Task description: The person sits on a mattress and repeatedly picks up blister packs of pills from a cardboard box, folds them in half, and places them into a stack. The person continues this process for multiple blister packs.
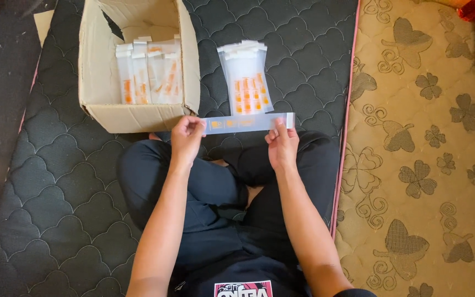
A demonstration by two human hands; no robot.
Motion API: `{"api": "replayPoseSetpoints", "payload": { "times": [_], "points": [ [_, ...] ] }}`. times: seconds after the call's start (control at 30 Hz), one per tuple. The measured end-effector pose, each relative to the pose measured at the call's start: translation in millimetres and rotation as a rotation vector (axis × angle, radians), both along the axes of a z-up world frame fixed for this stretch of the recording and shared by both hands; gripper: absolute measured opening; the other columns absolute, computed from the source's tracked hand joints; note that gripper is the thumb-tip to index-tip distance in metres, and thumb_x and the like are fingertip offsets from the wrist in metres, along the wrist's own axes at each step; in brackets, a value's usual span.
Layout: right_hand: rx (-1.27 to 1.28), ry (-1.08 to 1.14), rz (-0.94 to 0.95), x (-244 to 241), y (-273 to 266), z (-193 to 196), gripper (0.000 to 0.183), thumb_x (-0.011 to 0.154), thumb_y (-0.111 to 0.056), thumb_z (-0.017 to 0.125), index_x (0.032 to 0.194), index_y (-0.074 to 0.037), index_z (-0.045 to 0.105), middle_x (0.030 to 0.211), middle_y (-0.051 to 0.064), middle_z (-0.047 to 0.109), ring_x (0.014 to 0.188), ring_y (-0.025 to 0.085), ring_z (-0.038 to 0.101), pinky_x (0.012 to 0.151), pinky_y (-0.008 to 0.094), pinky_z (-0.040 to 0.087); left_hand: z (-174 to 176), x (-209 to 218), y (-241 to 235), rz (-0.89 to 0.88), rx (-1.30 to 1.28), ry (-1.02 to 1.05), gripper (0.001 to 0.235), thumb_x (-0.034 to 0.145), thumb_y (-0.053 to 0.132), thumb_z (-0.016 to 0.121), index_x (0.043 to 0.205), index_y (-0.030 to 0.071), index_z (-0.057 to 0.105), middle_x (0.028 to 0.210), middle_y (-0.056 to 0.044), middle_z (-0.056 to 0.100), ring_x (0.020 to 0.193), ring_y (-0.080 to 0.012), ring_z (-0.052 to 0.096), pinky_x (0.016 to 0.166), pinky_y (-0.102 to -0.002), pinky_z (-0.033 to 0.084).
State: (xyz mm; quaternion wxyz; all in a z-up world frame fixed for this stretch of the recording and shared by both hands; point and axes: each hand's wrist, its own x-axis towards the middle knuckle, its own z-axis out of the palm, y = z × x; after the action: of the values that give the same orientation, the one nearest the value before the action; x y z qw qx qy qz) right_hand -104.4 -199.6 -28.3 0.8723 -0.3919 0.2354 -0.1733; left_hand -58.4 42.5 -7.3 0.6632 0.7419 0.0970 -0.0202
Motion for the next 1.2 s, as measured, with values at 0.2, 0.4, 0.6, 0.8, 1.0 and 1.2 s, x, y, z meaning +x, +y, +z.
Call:
{"api": "replayPoseSetpoints", "payload": {
  "times": [0.2,0.4,0.6,0.8,1.0,1.2],
  "points": [
    [-0.209,-0.26,0.054,-0.6,-12.2,-10.6,0.008,0.098,0.0,0.066,0.105,-0.002,0.065,0.096,0.012,0.062,0.067,0.017,0.061,0.06,0.03,0.051,19.6,-11.7,-7.8,-0.316,0.681,-0.005,0.008,0.089,0.014,0.068,0.097,0.011,0.07,0.093,-0.013,0.072,0.088,-0.0335,0.074,0.079,-0.048,0.058],
    [-0.59,-0.323,0.192,-7.4,6.3,8.7,0.009,0.088,0.004,0.077,0.096,0.002,0.073,0.09,0.013,0.067,0.085,0.016,0.062,0.074,0.027,0.048,33.4,-15.4,-18.8,-0.469,0.605,-0.323,0.044,0.084,0.021,0.08,0.124,0.008,0.066,0.111,-0.016,0.063,0.104,-0.0376,0.066,0.085,-0.048,0.055],
    [-0.633,-0.27,0.308,-4.0,19.7,1.0,0.03,0.08,-0.001,0.087,0.107,-0.002,0.073,0.095,0.008,0.074,0.084,0.009,0.065,0.076,0.025,0.052,26.1,-16.2,-36.4,-0.476,0.036,-0.37,0.018,0.087,0.018,0.081,0.105,0.015,0.078,0.088,-0.003,0.071,0.081,-0.0147,0.069,0.072,-0.025,0.056],
    [-0.514,-0.192,0.355,-2.4,27.6,9.1,0.033,0.083,-0.001,0.085,0.111,-0.002,0.067,0.087,0.005,0.073,0.079,0.007,0.066,0.076,0.022,0.054,12.0,-7.9,-42.3,-0.407,-0.011,-0.337,0.005,0.089,0.014,0.078,0.094,0.013,0.08,0.076,-0.003,0.068,0.07,-0.0101,0.061,0.068,-0.026,0.052],
    [-0.498,-0.074,0.377,0.1,36.1,2.8,0.015,0.086,-0.006,0.085,0.095,-0.005,0.073,0.072,0.001,0.07,0.068,0.001,0.062,0.064,0.016,0.051,21.3,18.0,-59.1,-0.268,-0.09,-0.39,0.006,0.092,0.011,0.077,0.093,0.006,0.075,0.074,-0.007,0.065,0.068,-0.0104,0.058,0.064,-0.025,0.049],
    [-0.474,0.02,0.452,-0.6,25.2,-16.2,0.014,0.085,-0.008,0.086,0.095,-0.007,0.076,0.074,0.002,0.073,0.064,0.004,0.065,0.063,0.019,0.054,11.5,48.5,-73.6,-0.169,-0.138,-0.255,0.004,0.093,0.008,0.07,0.095,0.006,0.073,0.071,-0.006,0.064,0.065,-0.0115,0.061,0.063,-0.025,0.052]
  ]
}}
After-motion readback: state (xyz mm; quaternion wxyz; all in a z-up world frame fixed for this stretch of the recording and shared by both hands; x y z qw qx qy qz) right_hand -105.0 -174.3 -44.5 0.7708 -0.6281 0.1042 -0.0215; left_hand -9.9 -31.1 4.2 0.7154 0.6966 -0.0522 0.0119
